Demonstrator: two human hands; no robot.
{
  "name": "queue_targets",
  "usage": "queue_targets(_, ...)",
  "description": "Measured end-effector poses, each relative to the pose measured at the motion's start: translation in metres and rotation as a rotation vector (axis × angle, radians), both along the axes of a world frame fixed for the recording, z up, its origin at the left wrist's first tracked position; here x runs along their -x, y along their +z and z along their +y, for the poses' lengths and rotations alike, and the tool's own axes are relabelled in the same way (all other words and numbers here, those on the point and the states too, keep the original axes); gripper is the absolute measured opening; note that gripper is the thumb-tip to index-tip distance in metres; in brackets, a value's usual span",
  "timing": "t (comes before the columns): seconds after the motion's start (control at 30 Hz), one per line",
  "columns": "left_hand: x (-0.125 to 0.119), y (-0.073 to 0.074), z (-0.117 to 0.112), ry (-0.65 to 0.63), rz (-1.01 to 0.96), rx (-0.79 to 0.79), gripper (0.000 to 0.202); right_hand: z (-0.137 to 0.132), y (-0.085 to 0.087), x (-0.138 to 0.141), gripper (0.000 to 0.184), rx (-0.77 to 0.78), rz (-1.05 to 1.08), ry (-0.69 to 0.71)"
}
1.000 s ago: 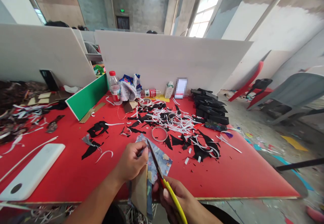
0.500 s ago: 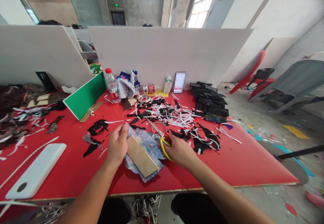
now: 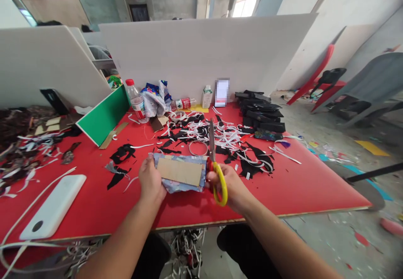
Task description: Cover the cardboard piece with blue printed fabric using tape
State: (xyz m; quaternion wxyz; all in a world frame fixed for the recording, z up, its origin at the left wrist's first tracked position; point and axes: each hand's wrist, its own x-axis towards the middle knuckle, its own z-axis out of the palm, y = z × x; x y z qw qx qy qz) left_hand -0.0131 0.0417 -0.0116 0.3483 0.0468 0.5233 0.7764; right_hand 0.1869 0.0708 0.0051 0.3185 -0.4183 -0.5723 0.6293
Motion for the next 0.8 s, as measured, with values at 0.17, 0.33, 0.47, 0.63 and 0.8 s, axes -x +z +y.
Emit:
queue_targets(0.17,-0.001,0.018,-0.012,-0.298,0.028,0.021,0.045,0.006,-0.004,-0.001,0.052,0.084,0.183,-0.038)
queue_targets(0.33,0.009,0.042,-0.028,-0.959,0.116,0.199,0.052,0.019,0.013,-0.027,0.047,0.105,0.241,-0.043)
queue_targets(0.47,-0.006,0.039,-0.033,-1.285,0.442,0.259,0.025,0.018,0.017,-0.034,0.055,0.102,0.300,-0.105)
queue_targets(0.63,-0.030,0.028,-0.035,-1.044,0.254,0.007,0.032,0.011,0.012,-0.042,0.064,0.147,0.354,-0.055)
queue_targets(0.8,-0.043,0.013,-0.031,-0.826,0.216,-0.044,0.046,-0.002,-0.001,-0.039,0.052,0.188,0.320,0.022)
